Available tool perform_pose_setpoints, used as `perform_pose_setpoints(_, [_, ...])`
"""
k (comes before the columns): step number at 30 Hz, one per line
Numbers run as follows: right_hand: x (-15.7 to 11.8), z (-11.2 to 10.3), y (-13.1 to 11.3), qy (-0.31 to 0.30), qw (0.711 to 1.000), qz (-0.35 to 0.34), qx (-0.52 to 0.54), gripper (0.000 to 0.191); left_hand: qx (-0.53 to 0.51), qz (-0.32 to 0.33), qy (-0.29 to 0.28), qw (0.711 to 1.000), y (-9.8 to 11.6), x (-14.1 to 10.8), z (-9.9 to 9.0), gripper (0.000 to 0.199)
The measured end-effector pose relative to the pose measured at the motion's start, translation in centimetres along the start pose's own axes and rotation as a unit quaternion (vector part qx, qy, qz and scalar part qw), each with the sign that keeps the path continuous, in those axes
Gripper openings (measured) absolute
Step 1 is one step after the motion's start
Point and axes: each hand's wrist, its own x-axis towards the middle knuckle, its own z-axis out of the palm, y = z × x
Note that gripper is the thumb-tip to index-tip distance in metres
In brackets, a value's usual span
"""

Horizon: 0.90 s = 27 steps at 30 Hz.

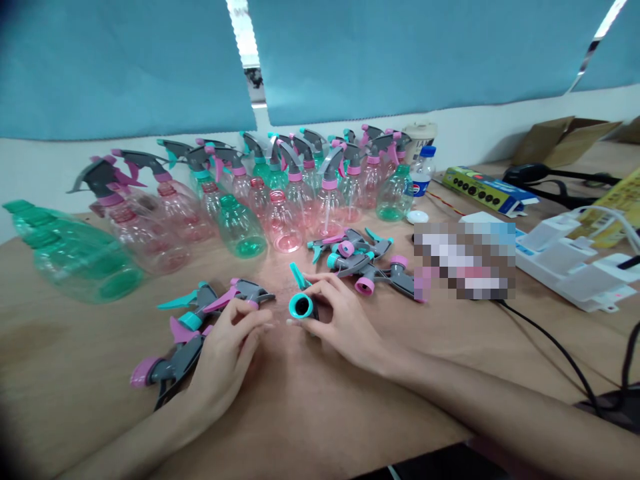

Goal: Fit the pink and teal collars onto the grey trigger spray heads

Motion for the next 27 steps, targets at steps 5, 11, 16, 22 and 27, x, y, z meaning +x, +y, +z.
perform_pose_setpoints(5, [0.0, 0.0, 0.1, -0.012, 1.000, -0.005, -0.019, 0.016, 0.059, 0.037, -0.007, 0.998, 0.2, -1.0, 0.3, 0.024])
perform_pose_setpoints(11, [-0.1, -0.1, 0.2, -0.016, 0.999, -0.015, -0.026, 0.020, 0.000, 0.043, -0.030, 0.999, 0.8, -1.0, 0.1, 0.024])
perform_pose_setpoints(16, [-0.1, 0.0, 0.3, -0.024, 0.999, -0.029, -0.026, 0.023, -0.090, -0.020, -0.047, 0.995, 1.1, -0.2, -0.2, 0.021])
perform_pose_setpoints(22, [-0.1, 0.1, 0.2, -0.039, 0.998, -0.040, -0.028, 0.025, -0.160, -0.043, -0.024, 0.986, 0.8, -0.3, -0.5, 0.014])
perform_pose_setpoints(27, [0.0, 0.0, 0.1, -0.055, 0.997, -0.049, -0.024, 0.022, -0.210, -0.083, -0.004, 0.974, 0.6, -0.3, -0.2, 0.025])
